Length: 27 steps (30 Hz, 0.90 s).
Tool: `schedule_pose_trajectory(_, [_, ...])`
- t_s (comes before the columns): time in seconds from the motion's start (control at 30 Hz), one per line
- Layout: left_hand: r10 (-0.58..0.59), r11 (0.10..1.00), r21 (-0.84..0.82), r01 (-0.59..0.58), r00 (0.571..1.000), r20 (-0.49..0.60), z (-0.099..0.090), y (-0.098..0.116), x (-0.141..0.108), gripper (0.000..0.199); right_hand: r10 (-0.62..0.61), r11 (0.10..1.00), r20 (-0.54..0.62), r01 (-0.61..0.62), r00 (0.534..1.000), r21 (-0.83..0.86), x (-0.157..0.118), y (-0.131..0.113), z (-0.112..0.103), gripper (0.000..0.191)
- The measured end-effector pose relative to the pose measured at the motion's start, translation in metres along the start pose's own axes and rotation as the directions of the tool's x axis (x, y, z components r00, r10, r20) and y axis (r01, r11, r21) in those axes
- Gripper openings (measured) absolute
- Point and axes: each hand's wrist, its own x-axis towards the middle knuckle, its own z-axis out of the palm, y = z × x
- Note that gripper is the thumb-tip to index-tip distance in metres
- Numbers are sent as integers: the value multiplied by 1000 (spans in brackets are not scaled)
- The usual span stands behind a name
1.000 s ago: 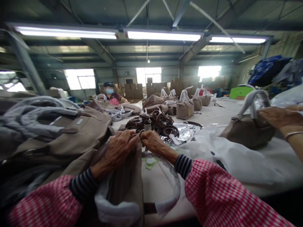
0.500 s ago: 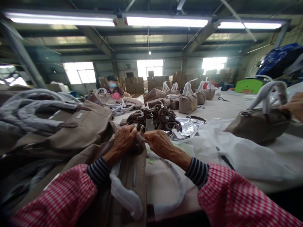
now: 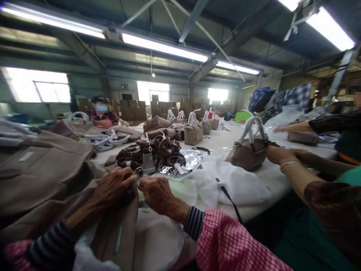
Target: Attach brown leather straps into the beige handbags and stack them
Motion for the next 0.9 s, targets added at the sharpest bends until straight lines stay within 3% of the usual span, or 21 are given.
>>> schedule_pose_trajectory(0.13, [-241,970,-32,241,970,-8,-5,0,4,26,-64,990,50,57,997,126,-26,-10,-17,25])
schedule_pose_trajectory(0.27, [-272,962,6,272,962,-12,1,-3,6,25,-74,924,142,14,987,381,-72,-19,-35,31])
schedule_pose_trajectory(0.4, [-173,985,10,174,983,-60,7,1,6,13,-5,815,286,-162,958,556,-102,-21,-39,23])
schedule_pose_trajectory(0.5, [68,997,-17,-69,997,-39,-4,14,-2,19,35,788,294,-208,955,579,-105,-20,-34,19])
schedule_pose_trajectory(0.57, [342,938,-77,-337,937,75,-16,28,-16,22,43,791,280,-203,959,577,-104,-19,-30,19])
schedule_pose_trajectory(0.63, [579,815,-147,-560,784,224,-27,41,-35,15,48,785,251,-192,967,589,-104,-20,-27,17])
schedule_pose_trajectory(0.7, [657,743,-134,-656,675,335,-35,52,-54,7,47,772,222,-177,974,611,-105,-21,-27,17])
schedule_pose_trajectory(0.8, [689,685,-48,-727,625,368,-36,57,-73,11,50,777,205,-167,977,607,-106,-22,-29,18])
schedule_pose_trajectory(0.9, [707,666,-4,-746,629,322,-28,49,-84,16,69,785,181,-166,981,597,-106,-24,-29,16])
